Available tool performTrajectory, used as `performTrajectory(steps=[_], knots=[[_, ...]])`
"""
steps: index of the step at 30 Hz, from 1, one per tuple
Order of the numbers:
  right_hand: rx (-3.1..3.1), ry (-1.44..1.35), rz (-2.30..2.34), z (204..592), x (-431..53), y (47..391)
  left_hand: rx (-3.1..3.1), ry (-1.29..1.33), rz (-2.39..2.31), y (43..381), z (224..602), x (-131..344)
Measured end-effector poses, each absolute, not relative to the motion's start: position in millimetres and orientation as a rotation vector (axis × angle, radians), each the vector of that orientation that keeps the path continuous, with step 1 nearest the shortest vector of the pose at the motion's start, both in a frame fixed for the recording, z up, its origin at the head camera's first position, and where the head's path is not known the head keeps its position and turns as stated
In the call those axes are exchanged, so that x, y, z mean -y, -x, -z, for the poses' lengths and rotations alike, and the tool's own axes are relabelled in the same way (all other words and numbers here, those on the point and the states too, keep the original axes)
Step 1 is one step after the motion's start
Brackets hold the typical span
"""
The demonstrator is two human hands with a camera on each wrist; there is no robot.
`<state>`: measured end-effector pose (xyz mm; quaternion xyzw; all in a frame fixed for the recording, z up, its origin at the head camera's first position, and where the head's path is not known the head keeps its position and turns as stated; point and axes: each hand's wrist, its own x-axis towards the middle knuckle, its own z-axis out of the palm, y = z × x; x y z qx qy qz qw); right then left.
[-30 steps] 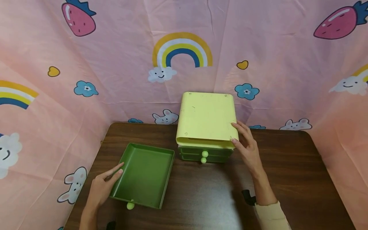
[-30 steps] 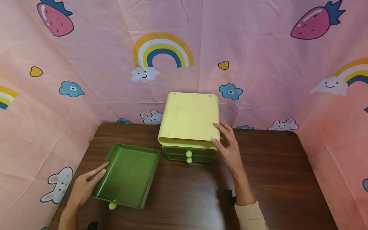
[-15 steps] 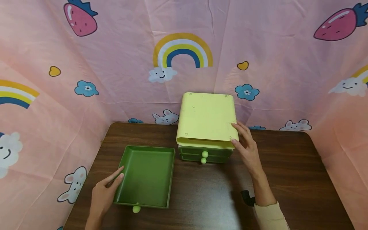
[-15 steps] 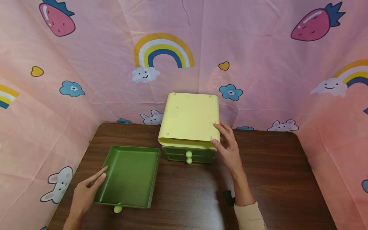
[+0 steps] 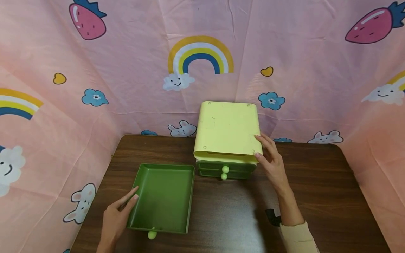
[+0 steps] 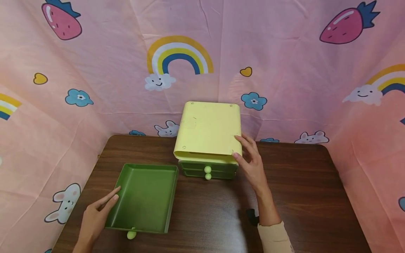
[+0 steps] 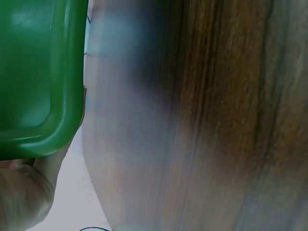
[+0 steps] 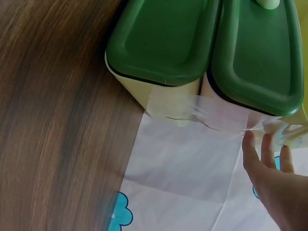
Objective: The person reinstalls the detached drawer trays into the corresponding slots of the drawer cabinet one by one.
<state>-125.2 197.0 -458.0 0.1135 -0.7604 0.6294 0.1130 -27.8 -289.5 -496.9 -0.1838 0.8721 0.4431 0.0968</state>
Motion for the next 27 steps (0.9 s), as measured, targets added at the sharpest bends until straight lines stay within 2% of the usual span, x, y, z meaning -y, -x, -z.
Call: performTrajectory(steps=[12, 21, 27], knots=[[2.245, -0.328, -1.846, 458.0, -198.1, 124.6, -2.572, 0.611, -1.291, 7.3, 480.9, 273.3], [2.267, -0.327, -1.842, 431.1, -187.2, 113.9, -2.599, 0.623, -1.311, 1.7, 475.6, 265.6], [2.250, -0.330, -1.865, 430.4, -186.0, 113.4, -2.585, 0.632, -1.312, 1.4, 474.3, 263.6]])
